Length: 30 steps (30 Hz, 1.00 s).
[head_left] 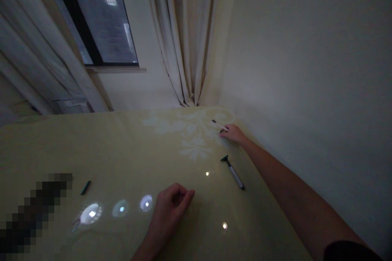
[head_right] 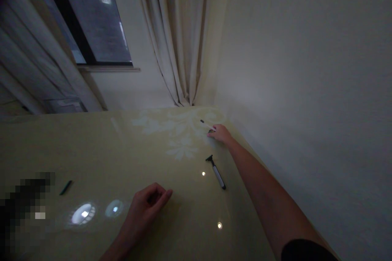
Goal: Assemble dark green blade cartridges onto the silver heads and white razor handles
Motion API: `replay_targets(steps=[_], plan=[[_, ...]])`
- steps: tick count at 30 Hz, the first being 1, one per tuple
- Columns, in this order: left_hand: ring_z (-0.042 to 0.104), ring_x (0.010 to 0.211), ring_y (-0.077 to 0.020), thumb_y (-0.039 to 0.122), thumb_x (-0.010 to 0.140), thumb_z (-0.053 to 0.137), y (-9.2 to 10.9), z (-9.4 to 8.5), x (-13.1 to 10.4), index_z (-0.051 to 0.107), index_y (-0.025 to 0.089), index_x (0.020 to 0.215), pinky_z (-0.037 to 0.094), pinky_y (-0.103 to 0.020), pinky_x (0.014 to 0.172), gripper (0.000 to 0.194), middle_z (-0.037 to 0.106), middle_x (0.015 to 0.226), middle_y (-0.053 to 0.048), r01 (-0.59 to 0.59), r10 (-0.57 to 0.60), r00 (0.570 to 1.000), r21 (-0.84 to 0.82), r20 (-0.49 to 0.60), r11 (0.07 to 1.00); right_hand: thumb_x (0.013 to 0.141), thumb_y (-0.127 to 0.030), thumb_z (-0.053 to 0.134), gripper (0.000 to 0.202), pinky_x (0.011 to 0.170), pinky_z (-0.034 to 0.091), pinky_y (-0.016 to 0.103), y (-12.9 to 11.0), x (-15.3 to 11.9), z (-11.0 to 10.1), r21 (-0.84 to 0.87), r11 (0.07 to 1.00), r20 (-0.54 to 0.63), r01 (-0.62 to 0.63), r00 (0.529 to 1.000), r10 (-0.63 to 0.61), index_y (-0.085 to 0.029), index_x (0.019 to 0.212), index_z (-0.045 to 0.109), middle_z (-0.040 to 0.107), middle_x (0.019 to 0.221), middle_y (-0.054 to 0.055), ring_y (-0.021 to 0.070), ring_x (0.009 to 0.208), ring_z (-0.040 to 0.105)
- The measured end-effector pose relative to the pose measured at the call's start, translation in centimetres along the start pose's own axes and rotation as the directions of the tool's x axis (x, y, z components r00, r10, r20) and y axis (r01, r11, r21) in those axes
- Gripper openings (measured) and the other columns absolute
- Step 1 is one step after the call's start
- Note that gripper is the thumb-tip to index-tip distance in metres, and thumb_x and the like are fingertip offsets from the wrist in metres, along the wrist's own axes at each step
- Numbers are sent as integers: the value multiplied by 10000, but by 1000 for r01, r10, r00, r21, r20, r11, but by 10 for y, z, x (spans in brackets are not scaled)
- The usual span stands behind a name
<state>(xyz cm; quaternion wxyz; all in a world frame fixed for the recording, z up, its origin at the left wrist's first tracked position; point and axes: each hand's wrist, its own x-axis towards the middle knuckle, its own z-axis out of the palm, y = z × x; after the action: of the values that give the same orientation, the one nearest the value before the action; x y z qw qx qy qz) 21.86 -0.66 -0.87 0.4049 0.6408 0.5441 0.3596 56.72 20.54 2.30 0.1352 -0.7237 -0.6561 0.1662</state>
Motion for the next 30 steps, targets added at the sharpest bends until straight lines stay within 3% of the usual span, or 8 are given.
replay_targets(steps=[5,7,10,13,16,19,24,30], plan=[[530,606,-178,634,917,653,1,-2,3,689,177,697,371,-268,569,508,611,622,-13,-9,9,1000,-18,-8,1000,998,-344,769,311,940,597,449,-31,-30,-7,32,995,-114,95,989,-91,-144,1226,700,705,1224,106,264,1070,698],[551,627,-182,633,940,638,3,-4,1,721,179,735,394,-270,582,505,640,658,-22,-32,31,999,-36,-7,999,896,-338,863,318,926,557,385,-48,-59,-6,62,982,-168,179,972,-167,-128,1093,730,715,1070,93,244,995,673],[547,632,-170,583,957,667,7,-7,-4,793,196,883,419,-267,590,414,669,739,-23,-114,111,993,-65,-50,991,848,-401,894,387,825,528,295,-73,-119,2,121,943,-208,312,936,-283,-173,1112,727,686,1034,45,193,913,642],[525,619,-142,505,932,753,9,-8,-9,796,242,1165,446,-253,584,353,705,892,-27,-200,187,976,-111,-115,974,835,-412,891,405,685,481,262,-90,-182,14,331,778,-282,535,842,-459,-203,1146,737,613,943,19,175,815,591],[574,681,-135,436,886,840,6,-9,-11,695,304,1407,504,-254,635,557,742,1132,-65,-230,217,973,-223,-84,947,813,-410,914,415,647,438,261,-102,-222,25,456,649,-314,609,792,-523,-207,1134,747,576,886,3,169,771,562],[628,780,-162,419,847,893,2,-11,-11,656,338,1476,540,-275,696,677,738,1239,-95,-244,265,964,-356,12,902,819,-443,923,421,621,398,260,-109,-239,32,558,552,-323,619,775,-543,-216,1137,768,555,861,-6,160,742,530],[615,785,-171,464,820,918,7,-13,-13,779,336,1320,538,-292,720,535,745,1091,-71,-311,378,923,-443,69,841,791,-532,949,482,643,417,265,-111,-246,41,721,399,-330,567,787,-522,-232,1131,787,603,908,12,161,775,560],[618,744,-155,459,793,939,13,-10,-21,780,381,1335,564,-284,727,570,777,1011,-47,-357,412,911,-453,26,817,764,-560,961,514,651,402,277,-105,-252,45,676,405,-388,615,765,-514,-248,1142,809,602,836,-4,160,745,539]])
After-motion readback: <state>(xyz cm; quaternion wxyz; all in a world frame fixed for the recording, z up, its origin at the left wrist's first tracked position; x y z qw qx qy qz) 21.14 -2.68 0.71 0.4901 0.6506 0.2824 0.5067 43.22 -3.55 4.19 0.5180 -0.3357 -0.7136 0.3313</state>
